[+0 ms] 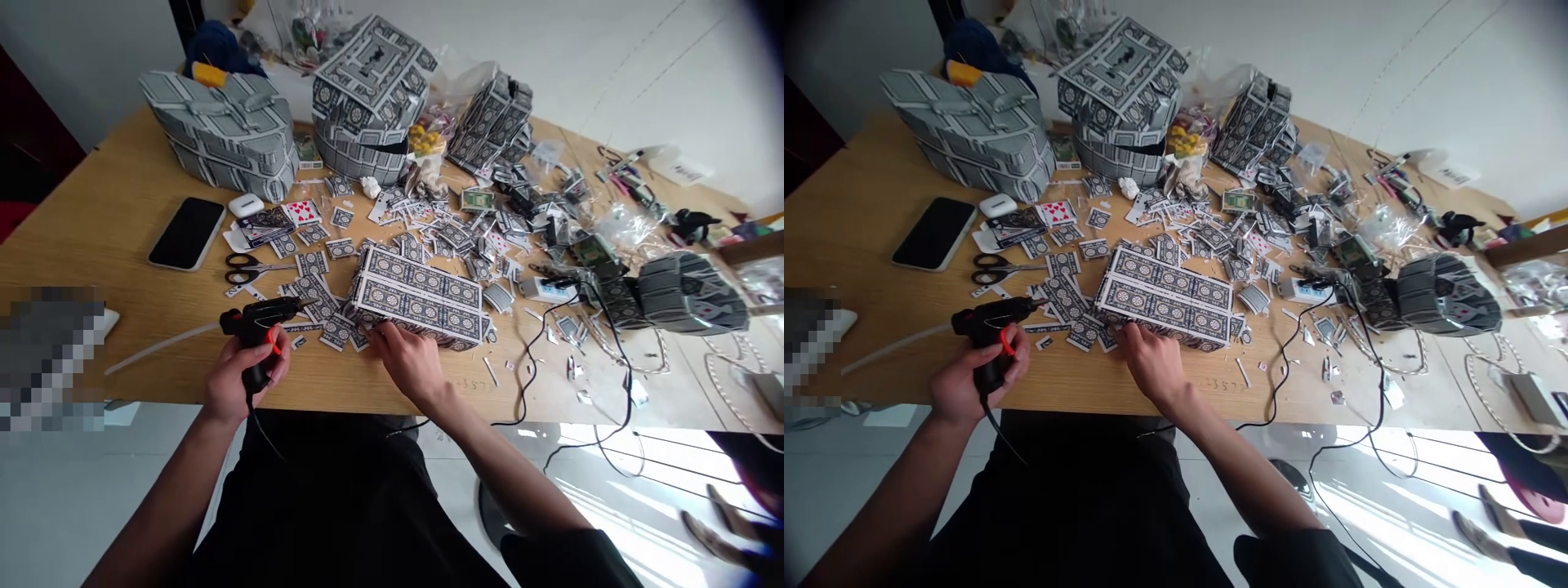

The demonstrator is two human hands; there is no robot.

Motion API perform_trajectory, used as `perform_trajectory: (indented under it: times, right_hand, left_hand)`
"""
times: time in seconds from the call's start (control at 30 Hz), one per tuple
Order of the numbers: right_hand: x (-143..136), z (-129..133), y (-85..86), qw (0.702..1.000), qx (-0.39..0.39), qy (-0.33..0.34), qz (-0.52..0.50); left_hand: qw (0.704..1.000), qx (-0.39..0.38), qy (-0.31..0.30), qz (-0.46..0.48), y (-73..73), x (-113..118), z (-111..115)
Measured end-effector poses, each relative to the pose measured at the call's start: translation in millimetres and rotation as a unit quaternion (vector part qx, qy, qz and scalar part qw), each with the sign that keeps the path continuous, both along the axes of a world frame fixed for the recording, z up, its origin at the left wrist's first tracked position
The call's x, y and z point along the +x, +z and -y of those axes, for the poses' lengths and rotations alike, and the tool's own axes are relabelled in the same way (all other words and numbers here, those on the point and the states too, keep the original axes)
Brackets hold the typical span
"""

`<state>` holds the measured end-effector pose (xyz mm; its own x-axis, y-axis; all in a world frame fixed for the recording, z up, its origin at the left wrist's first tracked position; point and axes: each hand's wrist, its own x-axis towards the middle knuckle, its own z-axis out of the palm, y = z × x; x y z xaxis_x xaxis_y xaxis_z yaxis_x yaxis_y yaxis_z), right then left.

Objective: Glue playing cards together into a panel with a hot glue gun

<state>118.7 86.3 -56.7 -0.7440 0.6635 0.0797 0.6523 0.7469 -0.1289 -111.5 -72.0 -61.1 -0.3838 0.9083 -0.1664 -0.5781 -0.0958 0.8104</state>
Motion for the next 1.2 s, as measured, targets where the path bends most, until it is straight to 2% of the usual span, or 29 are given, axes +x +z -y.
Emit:
perform_trajectory:
  times: [0.13,0.27,0.43,0.53,0.63,0.7,0.77,0.87,0.93,0.97,1.07,1.1,1.13,1.17,1.2]
  right_hand:
    - [3,7,5.9,1.000,-0.012,0.004,-0.003]
    - [15,14,20.5,0.999,-0.031,0.012,-0.010]
    - [45,14,43.5,0.989,-0.112,0.031,-0.090]
    - [71,8,58.6,0.984,-0.132,-0.003,-0.122]
    - [99,-3,72.8,0.972,-0.144,-0.072,-0.172]
    - [116,-12,79.5,0.963,-0.126,-0.132,-0.197]
    - [131,-23,82.8,0.944,-0.075,-0.216,-0.238]
    - [146,-41,82.4,0.870,0.014,-0.301,-0.391]
    - [152,-51,81.1,0.834,0.079,-0.299,-0.458]
    - [154,-56,80.9,0.836,0.115,-0.283,-0.455]
    - [151,-63,81.7,0.897,0.231,-0.203,-0.318]
    - [146,-64,82.0,0.907,0.255,-0.177,-0.285]
    - [139,-64,81.9,0.903,0.268,-0.162,-0.294]
    - [131,-63,81.2,0.910,0.226,-0.175,-0.300]
    - [122,-62,80.0,0.901,0.191,-0.179,-0.345]
  left_hand:
    - [1.000,-0.002,-0.004,-0.004,-1.1,1,1]
    - [1.000,-0.003,-0.009,-0.006,-1.7,2,1]
    - [1.000,-0.009,-0.006,-0.011,0.0,3,1]
    - [1.000,-0.012,-0.006,-0.011,1.6,3,0]
    - [1.000,-0.015,-0.009,-0.013,2.5,3,-1]
    - [1.000,-0.019,-0.012,-0.014,2.7,2,-2]
    - [1.000,-0.022,-0.013,-0.016,2.7,2,-2]
    - [0.999,-0.035,-0.014,-0.017,3.1,2,-2]
    - [0.999,-0.045,-0.011,-0.013,3.9,2,-2]
    - [0.999,-0.047,-0.008,-0.013,4.4,3,-2]
    - [0.998,-0.059,0.007,-0.011,6.4,4,-2]
    - [0.998,-0.064,0.014,-0.011,6.9,5,-2]
    - [0.997,-0.069,0.020,-0.012,7.4,5,-1]
    - [0.997,-0.074,0.024,-0.013,7.9,5,-1]
    - [0.997,-0.078,0.023,-0.015,8.3,4,-1]
